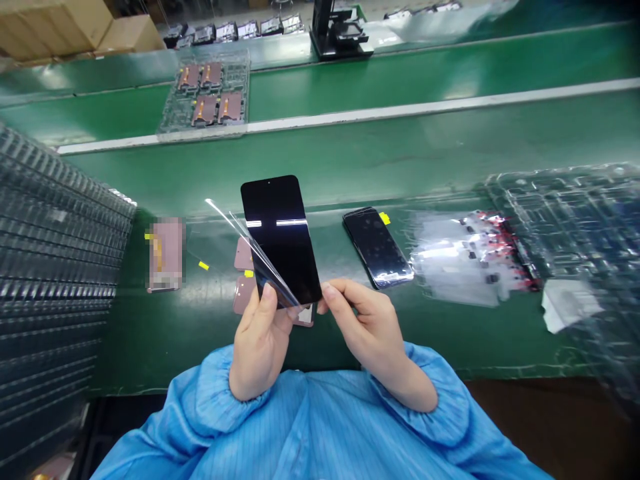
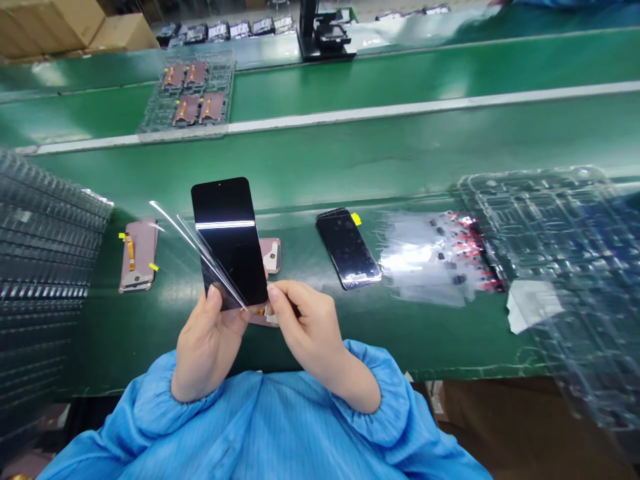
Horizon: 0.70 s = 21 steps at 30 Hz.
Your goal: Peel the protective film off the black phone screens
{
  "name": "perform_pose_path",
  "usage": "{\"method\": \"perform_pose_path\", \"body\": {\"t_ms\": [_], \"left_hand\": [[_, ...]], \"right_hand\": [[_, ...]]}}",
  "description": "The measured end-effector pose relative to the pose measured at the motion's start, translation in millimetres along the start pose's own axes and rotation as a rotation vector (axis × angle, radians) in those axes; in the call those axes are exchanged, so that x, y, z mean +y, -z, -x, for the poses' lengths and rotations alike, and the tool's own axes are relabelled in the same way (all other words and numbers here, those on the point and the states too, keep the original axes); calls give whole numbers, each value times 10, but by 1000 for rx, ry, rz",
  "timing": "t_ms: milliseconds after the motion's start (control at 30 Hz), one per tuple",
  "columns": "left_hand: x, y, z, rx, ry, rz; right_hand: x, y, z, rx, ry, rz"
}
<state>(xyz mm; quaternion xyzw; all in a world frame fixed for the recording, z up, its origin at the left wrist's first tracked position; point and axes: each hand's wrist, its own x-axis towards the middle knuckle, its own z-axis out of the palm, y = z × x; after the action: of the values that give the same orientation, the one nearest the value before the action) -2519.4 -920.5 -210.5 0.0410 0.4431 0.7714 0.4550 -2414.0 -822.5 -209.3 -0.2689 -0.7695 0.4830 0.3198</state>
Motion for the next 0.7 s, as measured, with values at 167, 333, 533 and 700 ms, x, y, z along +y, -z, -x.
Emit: {"method": "perform_pose_path", "body": {"t_ms": [167,333,533,700], "left_hand": [[5,-10,2,0,-9,-6],[16,-7,5,-3,6,0],[22,-8,-9,-31,10,9],[-9,4,8,-31,-9,-4]], "right_hand": [[-5,-5,13,-7,-7,-17],[-24,1,16,-17,-22,-31],[-50,7,21,-18,-34,-19],[-12,-70,27,41,-47,16]]}}
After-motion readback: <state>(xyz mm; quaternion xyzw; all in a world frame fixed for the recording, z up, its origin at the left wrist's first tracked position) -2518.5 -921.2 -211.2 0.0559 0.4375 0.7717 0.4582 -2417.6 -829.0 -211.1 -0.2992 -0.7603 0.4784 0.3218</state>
